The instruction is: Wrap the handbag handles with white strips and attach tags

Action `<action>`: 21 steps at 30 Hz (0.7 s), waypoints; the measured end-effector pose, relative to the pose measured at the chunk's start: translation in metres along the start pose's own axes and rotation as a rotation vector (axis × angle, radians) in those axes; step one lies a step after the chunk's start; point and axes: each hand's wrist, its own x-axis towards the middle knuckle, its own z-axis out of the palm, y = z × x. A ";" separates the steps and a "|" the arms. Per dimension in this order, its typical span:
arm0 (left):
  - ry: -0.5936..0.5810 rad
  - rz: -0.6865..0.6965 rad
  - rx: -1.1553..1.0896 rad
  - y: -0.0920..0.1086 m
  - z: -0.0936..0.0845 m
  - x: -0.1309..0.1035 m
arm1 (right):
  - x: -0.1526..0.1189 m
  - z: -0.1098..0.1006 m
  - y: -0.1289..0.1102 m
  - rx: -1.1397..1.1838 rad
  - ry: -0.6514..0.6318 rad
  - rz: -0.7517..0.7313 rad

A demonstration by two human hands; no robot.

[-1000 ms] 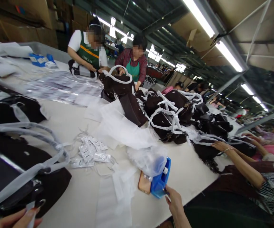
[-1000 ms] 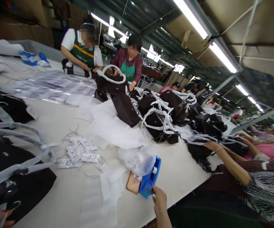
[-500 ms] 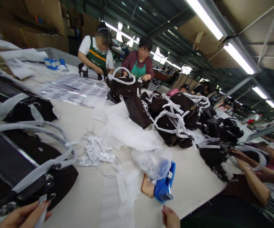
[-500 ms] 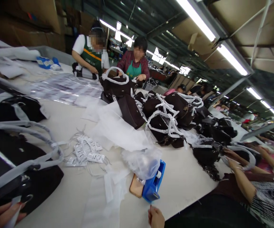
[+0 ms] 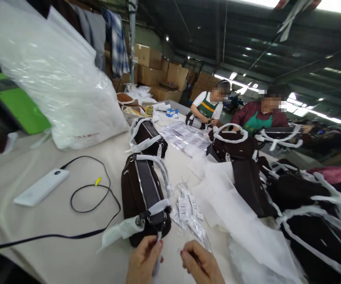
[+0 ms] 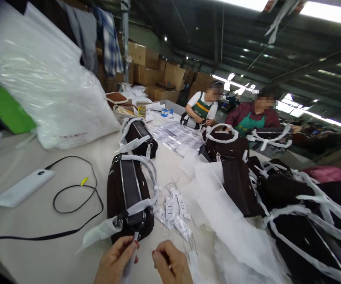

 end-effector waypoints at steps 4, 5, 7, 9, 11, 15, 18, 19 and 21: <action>-0.076 -0.322 -0.454 0.002 0.005 0.000 | 0.031 0.005 -0.041 -0.170 -0.234 -0.050; -0.090 -0.376 -0.530 0.003 0.007 0.000 | 0.036 0.006 -0.044 -0.200 -0.260 -0.054; -0.106 -0.432 -0.635 0.006 0.010 0.001 | 0.044 0.008 -0.044 -0.227 -0.303 -0.058; -0.105 -0.417 -0.710 0.007 0.012 0.003 | 0.051 0.010 -0.043 -0.242 -0.341 -0.051; -0.096 -0.385 -0.752 0.005 0.013 0.005 | 0.056 0.013 -0.043 -0.293 -0.358 -0.055; -0.056 -0.339 -0.751 0.000 0.016 0.008 | 0.064 0.017 -0.049 -0.470 -0.357 -0.095; -0.010 -0.287 -0.697 -0.002 0.017 0.007 | 0.069 0.020 -0.056 -0.554 -0.365 -0.075; 0.004 -0.271 -0.677 -0.002 0.017 0.007 | 0.071 0.021 -0.059 -0.585 -0.364 -0.059; 0.019 -0.260 -0.658 0.000 0.017 0.006 | 0.075 0.023 -0.063 -0.653 -0.360 -0.026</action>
